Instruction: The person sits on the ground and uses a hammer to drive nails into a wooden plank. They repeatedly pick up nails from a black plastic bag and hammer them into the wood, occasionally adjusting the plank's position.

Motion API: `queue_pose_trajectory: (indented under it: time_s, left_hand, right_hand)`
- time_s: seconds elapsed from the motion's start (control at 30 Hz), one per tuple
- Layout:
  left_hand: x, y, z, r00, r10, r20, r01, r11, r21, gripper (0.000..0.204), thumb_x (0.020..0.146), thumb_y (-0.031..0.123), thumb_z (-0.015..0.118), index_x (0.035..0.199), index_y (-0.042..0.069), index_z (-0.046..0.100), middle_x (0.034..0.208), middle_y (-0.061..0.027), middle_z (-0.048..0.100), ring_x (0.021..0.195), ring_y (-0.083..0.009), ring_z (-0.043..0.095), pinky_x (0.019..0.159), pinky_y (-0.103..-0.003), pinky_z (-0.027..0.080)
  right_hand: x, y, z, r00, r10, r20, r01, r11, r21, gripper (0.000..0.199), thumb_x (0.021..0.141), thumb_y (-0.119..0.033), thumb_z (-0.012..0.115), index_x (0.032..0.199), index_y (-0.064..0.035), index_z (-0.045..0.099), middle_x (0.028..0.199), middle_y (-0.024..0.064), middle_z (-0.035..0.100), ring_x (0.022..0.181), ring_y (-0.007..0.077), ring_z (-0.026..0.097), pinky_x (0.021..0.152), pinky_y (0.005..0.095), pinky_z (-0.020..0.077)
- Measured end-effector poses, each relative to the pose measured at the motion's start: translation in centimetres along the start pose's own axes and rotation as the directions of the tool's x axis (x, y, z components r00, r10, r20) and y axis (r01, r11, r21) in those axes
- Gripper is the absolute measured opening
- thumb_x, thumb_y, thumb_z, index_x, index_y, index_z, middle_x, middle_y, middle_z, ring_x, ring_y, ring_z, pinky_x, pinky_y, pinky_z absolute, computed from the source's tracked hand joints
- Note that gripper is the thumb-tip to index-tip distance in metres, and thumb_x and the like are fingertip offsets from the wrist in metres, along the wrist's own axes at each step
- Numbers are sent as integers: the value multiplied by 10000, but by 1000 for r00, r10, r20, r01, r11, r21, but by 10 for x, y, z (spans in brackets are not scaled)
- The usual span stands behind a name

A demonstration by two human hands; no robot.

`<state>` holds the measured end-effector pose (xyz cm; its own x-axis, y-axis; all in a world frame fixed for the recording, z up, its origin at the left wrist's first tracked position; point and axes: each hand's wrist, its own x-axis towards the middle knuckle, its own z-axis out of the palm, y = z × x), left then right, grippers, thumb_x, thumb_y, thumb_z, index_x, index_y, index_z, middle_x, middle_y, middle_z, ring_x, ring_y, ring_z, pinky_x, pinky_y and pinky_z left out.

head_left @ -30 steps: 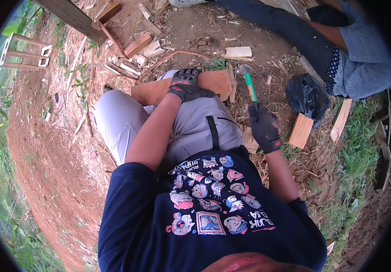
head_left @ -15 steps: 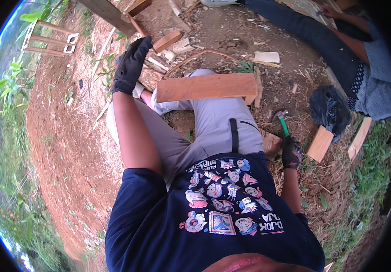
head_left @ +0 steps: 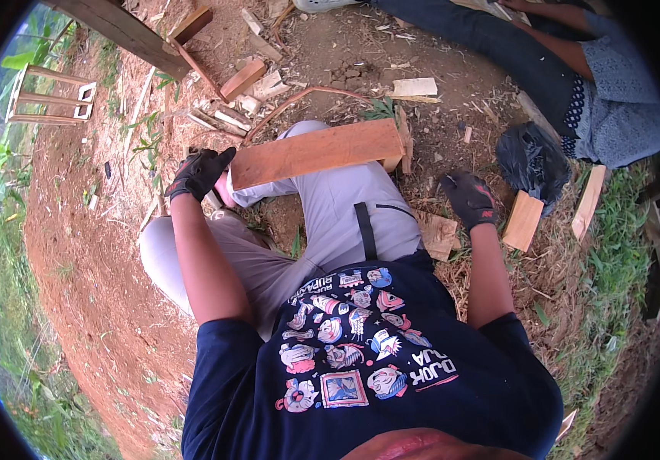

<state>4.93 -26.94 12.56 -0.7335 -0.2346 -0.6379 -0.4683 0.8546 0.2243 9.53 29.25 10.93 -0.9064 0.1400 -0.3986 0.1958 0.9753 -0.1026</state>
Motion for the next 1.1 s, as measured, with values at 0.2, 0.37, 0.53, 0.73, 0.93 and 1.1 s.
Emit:
queue_pose_trajectory:
  time_s: [0.2, 0.37, 0.53, 0.73, 0.93, 1.1]
  left_hand:
    - [3, 25, 14, 1000, -15, 26, 13, 998, 61, 841, 955, 751, 538, 1397, 59, 720, 1471, -239, 667, 1380, -415, 624, 1156, -487, 480]
    - [20, 21, 28, 999, -35, -40, 39, 994, 98, 826, 938, 772, 564, 1336, 77, 767, 1392, -229, 718, 1320, -408, 667, 1122, -475, 500]
    - [15, 33, 26, 991, -94, 92, 91, 995, 35, 868, 951, 783, 543, 1380, 54, 738, 1410, -231, 710, 1342, -400, 658, 1134, -481, 492]
    - [77, 1, 73, 987, -16, -158, 13, 1000, -17, 858, 971, 755, 560, 1350, 7, 742, 1377, -237, 724, 1258, -402, 709, 1062, -482, 561]
    - [17, 50, 32, 987, -145, -66, 108, 911, -398, 777, 1000, 666, 619, 1247, -55, 768, 1161, -185, 783, 863, -301, 815, 621, -410, 666]
    - [30, 40, 27, 984, -176, 6, 166, 915, -368, 793, 968, 689, 645, 1211, -54, 778, 1126, -185, 780, 849, -305, 815, 660, -401, 672]
  right_hand:
    - [13, -55, 22, 996, -86, -31, 90, 983, 161, 478, 1023, -460, 644, 1305, -78, 699, 1268, 254, 736, 1179, 467, 697, 995, 554, 556]
    - [23, -81, 26, 986, -145, -87, 163, 951, 263, 520, 988, -343, 684, 1427, -68, 641, 1306, 262, 726, 1210, 449, 697, 1026, 527, 562]
    - [29, -100, 21, 968, -237, -86, 252, 889, 381, 590, 931, -310, 757, 1453, -63, 632, 1342, 237, 725, 1246, 420, 698, 1054, 486, 556]
    - [82, -82, 77, 934, -353, 48, 277, 806, 523, 664, 870, -415, 838, 1418, -75, 677, 1307, 194, 765, 1210, 372, 735, 1025, 442, 564]
    - [80, -93, 68, 989, -145, -16, 129, 817, 562, 639, 834, -453, 844, 1330, -67, 728, 1250, 200, 784, 1165, 390, 747, 983, 461, 584]
    - [73, -116, 56, 991, -76, -108, 111, 918, 380, 538, 832, -420, 818, 1238, -73, 752, 1164, 215, 787, 1080, 415, 755, 930, 492, 601]
